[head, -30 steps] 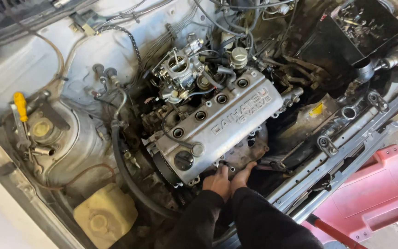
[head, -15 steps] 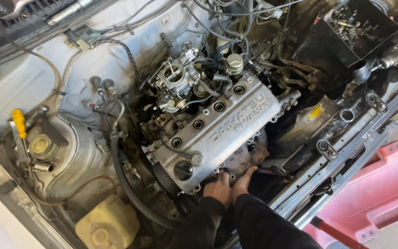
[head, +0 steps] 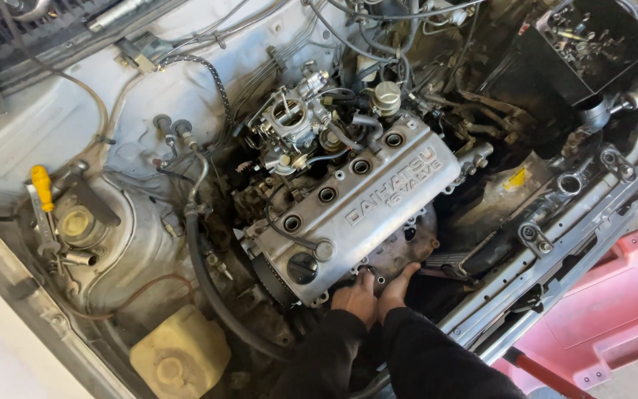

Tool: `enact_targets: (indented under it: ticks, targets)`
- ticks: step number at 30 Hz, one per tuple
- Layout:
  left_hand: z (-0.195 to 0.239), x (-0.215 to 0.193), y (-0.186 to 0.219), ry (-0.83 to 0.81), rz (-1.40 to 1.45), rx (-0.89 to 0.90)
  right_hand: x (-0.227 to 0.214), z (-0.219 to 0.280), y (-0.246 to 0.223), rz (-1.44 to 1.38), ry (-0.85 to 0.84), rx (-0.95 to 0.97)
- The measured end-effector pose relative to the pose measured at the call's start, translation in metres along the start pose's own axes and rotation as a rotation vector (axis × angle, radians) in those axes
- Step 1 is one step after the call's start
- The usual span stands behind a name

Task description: The person works on a car engine, using a wrench to tighten bolts on the exhaust manifold. They also briefly pet a black cat that appears in the background.

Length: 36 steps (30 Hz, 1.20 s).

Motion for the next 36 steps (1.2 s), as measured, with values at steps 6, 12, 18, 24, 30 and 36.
enact_targets:
  ticks: [6, 12, 18, 24, 30, 36]
  targets:
    - [0.000, 0.003, 0.001, -0.012, 0.027, -0.015, -0.011, -0.012, 0.003, -0.013, -0.015, 0.000]
    - [-0.005, -0.002, 0.004, -0.004, 0.027, -0.009, 0.004, -0.006, -0.003, -0.006, -0.076, -0.030]
    - [-0.004, 0.015, -0.003, -0.011, -0.012, -0.003, -0.010, -0.018, 0.000, 0.034, -0.005, -0.064]
    - [-0.005, 0.016, -0.004, -0.016, 0.005, -0.009, -0.002, 0.009, -0.007, 0.017, -0.047, 0.060]
    - [0.004, 0.001, 0.002, 0.052, 0.084, 0.040, -0.003, -0.015, -0.009, 0.027, -0.139, -0.095]
    - [0.000, 0.005, -0.004, -0.008, 0.081, -0.009, 0.006, 0.014, -0.014, 0.070, -0.087, 0.012]
Point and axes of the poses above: each hand's wrist, its own z-axis away from the middle knuckle, its own x-axis out of the palm, y = z × x, the point moved 6 cm from there along -z, towards the middle knuckle, and after that the axes turned 14 degrees about -x, right-handed, at the moved point
